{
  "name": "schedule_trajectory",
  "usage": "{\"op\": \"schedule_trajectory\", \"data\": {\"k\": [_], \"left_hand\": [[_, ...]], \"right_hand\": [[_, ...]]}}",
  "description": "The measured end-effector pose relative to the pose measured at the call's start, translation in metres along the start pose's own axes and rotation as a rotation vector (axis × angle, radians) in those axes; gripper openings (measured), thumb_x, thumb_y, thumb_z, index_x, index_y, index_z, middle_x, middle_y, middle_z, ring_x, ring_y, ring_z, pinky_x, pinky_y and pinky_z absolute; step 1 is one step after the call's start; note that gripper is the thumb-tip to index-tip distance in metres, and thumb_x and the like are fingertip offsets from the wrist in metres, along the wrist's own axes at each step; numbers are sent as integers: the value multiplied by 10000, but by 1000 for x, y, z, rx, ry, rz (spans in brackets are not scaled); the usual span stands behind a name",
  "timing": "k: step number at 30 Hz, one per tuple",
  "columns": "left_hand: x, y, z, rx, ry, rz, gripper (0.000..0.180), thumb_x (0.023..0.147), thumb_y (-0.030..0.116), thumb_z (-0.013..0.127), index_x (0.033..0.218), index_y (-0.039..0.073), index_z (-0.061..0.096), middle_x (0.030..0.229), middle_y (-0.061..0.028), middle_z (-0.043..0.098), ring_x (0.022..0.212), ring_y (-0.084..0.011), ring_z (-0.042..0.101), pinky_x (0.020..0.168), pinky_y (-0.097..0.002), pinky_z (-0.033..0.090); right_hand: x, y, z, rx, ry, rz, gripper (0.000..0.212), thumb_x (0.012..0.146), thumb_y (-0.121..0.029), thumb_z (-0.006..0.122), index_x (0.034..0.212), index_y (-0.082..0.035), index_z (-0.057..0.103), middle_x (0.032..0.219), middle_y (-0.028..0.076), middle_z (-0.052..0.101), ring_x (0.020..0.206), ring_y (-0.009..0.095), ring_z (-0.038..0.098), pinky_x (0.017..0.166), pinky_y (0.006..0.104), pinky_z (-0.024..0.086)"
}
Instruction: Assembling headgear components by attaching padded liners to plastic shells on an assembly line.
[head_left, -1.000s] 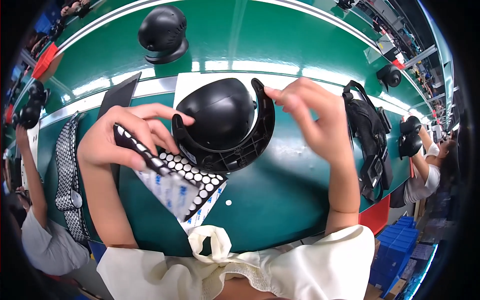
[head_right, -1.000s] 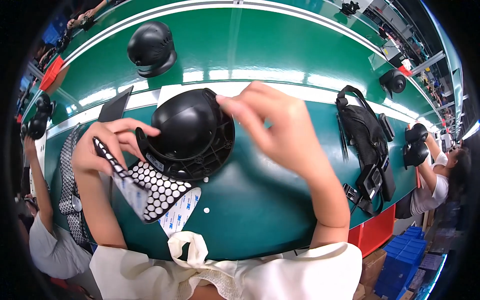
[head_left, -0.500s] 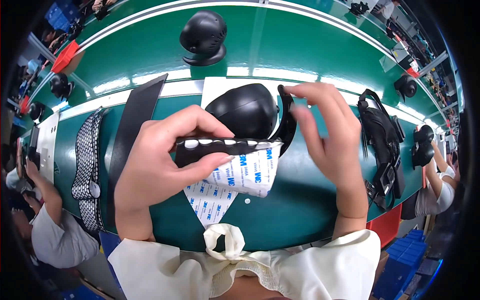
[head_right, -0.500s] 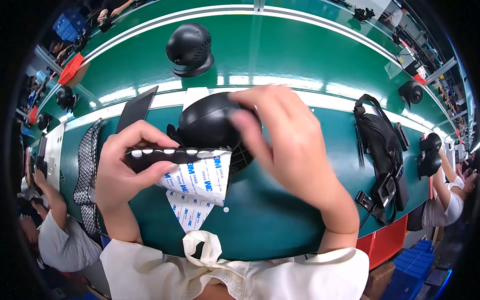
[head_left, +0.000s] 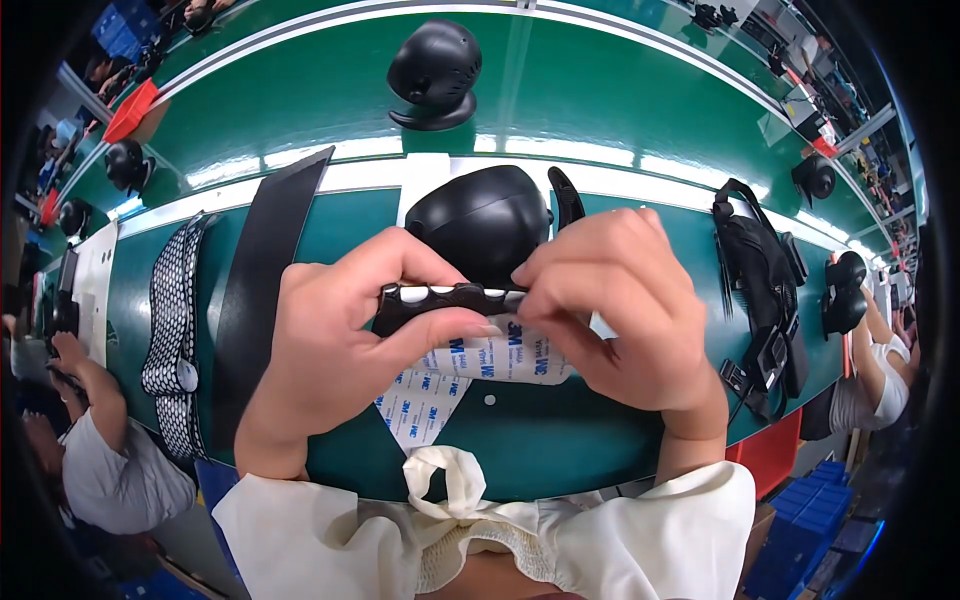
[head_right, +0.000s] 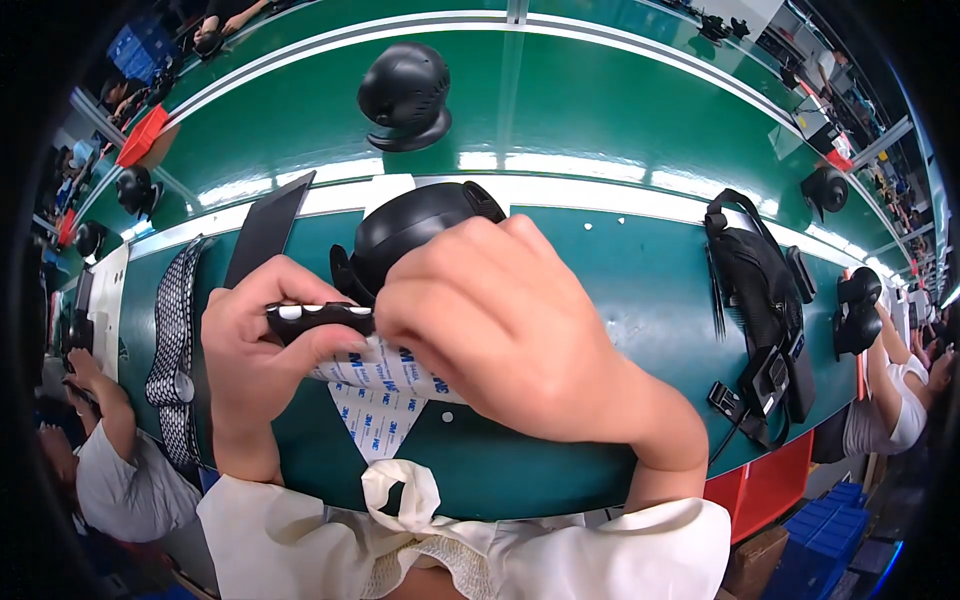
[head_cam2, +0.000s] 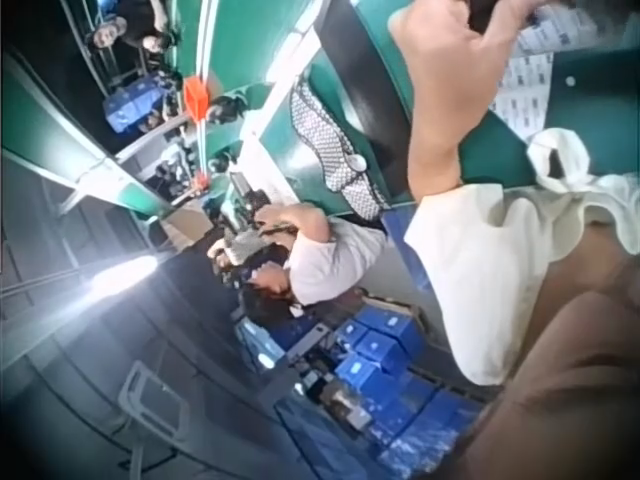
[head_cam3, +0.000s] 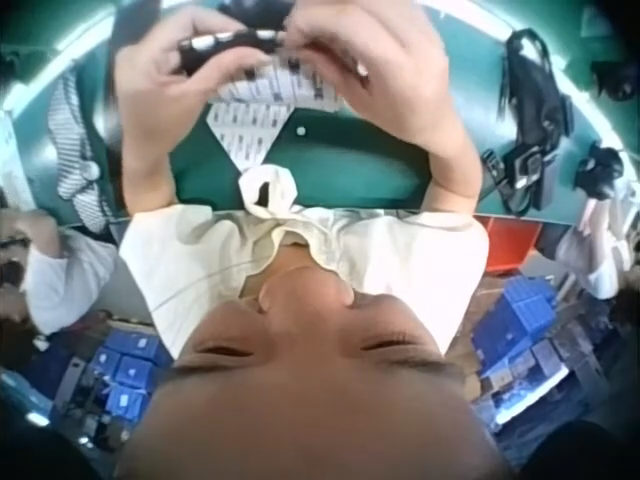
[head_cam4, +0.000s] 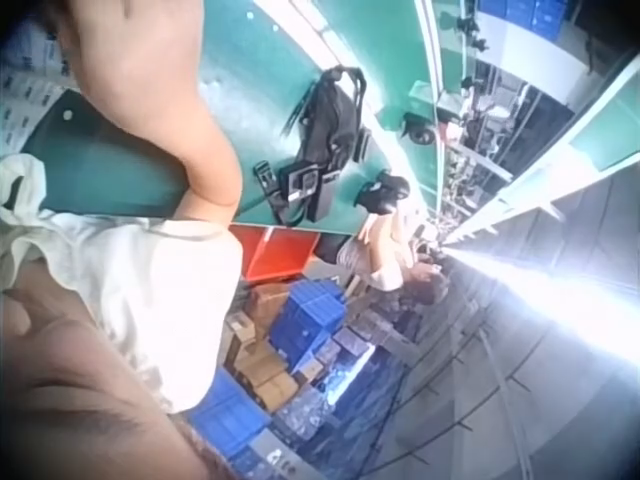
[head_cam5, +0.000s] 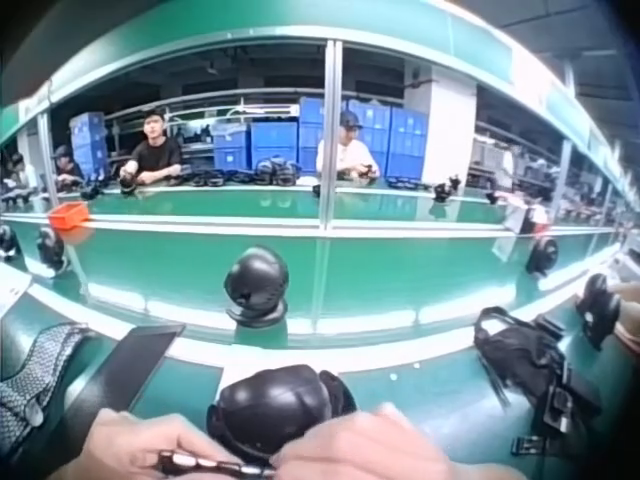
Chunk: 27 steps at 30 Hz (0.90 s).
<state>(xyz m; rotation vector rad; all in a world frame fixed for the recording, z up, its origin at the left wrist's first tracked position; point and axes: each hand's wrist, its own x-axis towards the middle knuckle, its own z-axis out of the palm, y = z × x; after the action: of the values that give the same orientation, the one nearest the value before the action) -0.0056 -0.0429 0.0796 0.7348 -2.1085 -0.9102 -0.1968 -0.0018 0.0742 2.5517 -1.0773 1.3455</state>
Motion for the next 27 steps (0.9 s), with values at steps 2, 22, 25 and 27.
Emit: {"op": "schedule_trajectory", "data": {"k": [2, 22, 25, 27], "left_hand": [[1, -1, 1, 8, 12, 38, 211, 652, 89, 725, 757, 8, 561, 659, -33, 609, 569, -63, 578, 506, -182, 431], [-39, -47, 15, -526, -570, -454, 173, 722, 57, 656, 844, 9, 544, 802, -43, 601, 723, -73, 543, 656, -221, 435], [-53, -68, 39, -521, -595, -189, 171, 733, 89, 644, 786, 14, 500, 1121, -116, 479, 1057, -220, 441, 865, -314, 375], [-58, -67, 44, -637, -528, -278, 157, 741, 81, 634, 765, 24, 490, 1195, -144, 406, 1141, -241, 389, 908, -336, 366]], "right_hand": [[0, -1, -1, -1, 28, -29, 206, 561, -18, 654, 720, -78, 538, 765, 33, 576, 672, 184, 532, 588, 279, 351], [-27, 17, 11, 639, 30, 459, 397, 732, 64, 590, 1065, 9, 381, 808, 53, 584, 700, 77, 538, 606, 188, 377], [-34, 17, 18, 593, -108, 616, 402, 711, 78, 603, 1040, 15, 381, 797, 91, 588, 719, 90, 540, 619, 196, 387], [-36, 11, 23, 501, -183, 542, 395, 720, 74, 596, 1047, 13, 382, 798, 91, 596, 734, 97, 554, 618, 196, 389]]}}
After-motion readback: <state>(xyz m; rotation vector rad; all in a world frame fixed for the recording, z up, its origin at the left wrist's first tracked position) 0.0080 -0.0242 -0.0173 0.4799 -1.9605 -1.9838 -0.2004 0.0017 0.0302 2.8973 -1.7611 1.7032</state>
